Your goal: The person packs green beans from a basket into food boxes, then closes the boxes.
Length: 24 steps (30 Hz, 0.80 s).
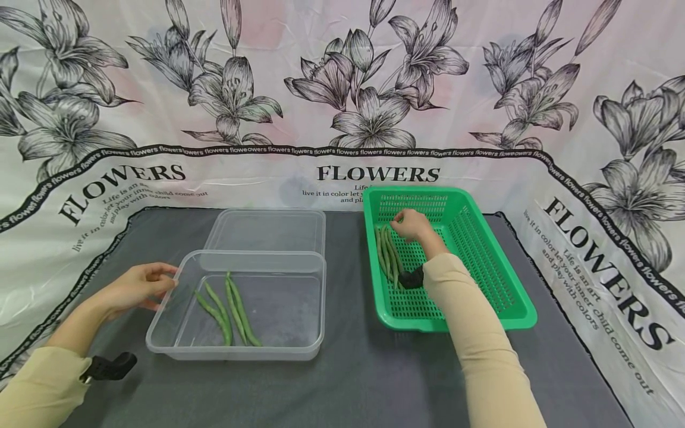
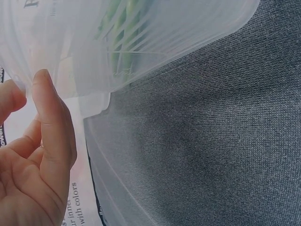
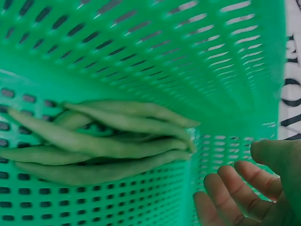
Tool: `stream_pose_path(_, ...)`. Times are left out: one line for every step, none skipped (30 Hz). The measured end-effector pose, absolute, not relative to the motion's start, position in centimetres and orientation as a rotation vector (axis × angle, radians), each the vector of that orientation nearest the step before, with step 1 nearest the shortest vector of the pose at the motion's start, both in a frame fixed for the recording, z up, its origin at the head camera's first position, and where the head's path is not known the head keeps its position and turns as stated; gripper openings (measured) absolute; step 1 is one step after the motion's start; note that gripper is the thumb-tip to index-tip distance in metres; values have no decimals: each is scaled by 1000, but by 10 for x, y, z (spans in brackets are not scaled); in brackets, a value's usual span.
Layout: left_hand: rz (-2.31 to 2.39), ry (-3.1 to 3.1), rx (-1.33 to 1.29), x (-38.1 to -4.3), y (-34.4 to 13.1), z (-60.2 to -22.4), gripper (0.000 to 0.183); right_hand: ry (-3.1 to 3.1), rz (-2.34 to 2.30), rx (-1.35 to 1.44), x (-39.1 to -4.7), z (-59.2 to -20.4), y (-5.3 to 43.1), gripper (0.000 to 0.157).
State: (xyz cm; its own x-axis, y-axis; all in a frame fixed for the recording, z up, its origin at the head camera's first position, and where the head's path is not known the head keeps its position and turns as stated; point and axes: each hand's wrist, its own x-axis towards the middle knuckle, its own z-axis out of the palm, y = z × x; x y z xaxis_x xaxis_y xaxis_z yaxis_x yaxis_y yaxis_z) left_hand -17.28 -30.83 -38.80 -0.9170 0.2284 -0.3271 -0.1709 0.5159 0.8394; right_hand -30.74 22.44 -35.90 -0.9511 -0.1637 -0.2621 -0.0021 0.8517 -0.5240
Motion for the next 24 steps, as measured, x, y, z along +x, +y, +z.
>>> stream_pose_path(1372,2362,47,-173,-308,-388,55,2718,-764,-119,-307,-362,226,41)
stream_pose_path(1372,2361,45,-173,-308,-388,54,2698,-769,-102,-307,-366,228,42)
stream_pose_path(1372,2362,50,-173,-308,-388,54,2685,-763,-89,-307,-369,229,42)
stream_pose_path(1371,2362,49,-173,-308,-388,54,2672,-761,-80,-307,-372,230,42)
stream_pose_path(1371,2361,56,-173,-308,-387,54,2656,-766,-68,-307,-375,232,43)
stream_pose_path(1372,2361,53,-173,-308,-387,53,2640,-773,-54,-306,-378,233,43)
stream_pose_path(1372,2362,53,-173,-308,-387,53,2626,-778,-46,-306,-380,233,43)
stream_pose_path(1372,2363,49,-173,-308,-387,53,2615,-776,-32,-305,-382,234,43)
stream_pose_path(1372,2364,55,-173,-308,-387,53,2607,-772,-32,-304,-384,235,42)
stream_pose_path(1371,2365,54,-173,-308,-387,53,2593,-778,-26,-303,-385,235,41)
stream_pose_path(1373,2364,59,-173,-308,-387,54,2575,-788,-16,-302,-386,235,41)
stream_pose_path(1373,2364,57,-173,-308,-387,54,2563,-783,-13,-301,-387,235,40)
stream_pose_path(1373,2363,58,-173,-308,-387,54,2549,-779,-11,-300,-388,235,39)
stream_pose_path(1375,2361,56,-173,-308,-387,54,2532,-777,-6,-299,-389,235,38)
stream_pose_path(1377,2359,58,-173,-308,-387,54,2518,-783,-5,-298,-389,235,38)
stream_pose_path(1378,2358,59,-173,-308,-387,54,2502,-792,10,-297,-390,235,37)
stream_pose_path(1379,2357,64,-173,-308,-387,54,2494,-800,20,-296,-390,235,35)
stream_pose_path(1379,2357,67,-173,-309,-387,54,2489,-807,33,-295,-391,234,34)
stream_pose_path(1379,2357,71,-173,-309,-388,54,2479,-815,44,-295,-391,234,30)
stream_pose_path(1379,2357,73,-173,-309,-388,54,2471,-826,52,-294,-392,234,27)
stream_pose_path(1378,2358,77,-173,-310,-389,54,2467,-835,62,-294,-393,234,25)
stream_pose_path(1376,2360,78,-173,-310,-389,54,2461,-846,76,-294,-394,234,23)
stream_pose_path(1376,2361,78,-173,-310,-389,54,2457,-852,80,-294,-394,234,25)
stream_pose_path(1375,2361,73,-173,-310,-390,54,2450,-859,85,-294,-395,234,27)
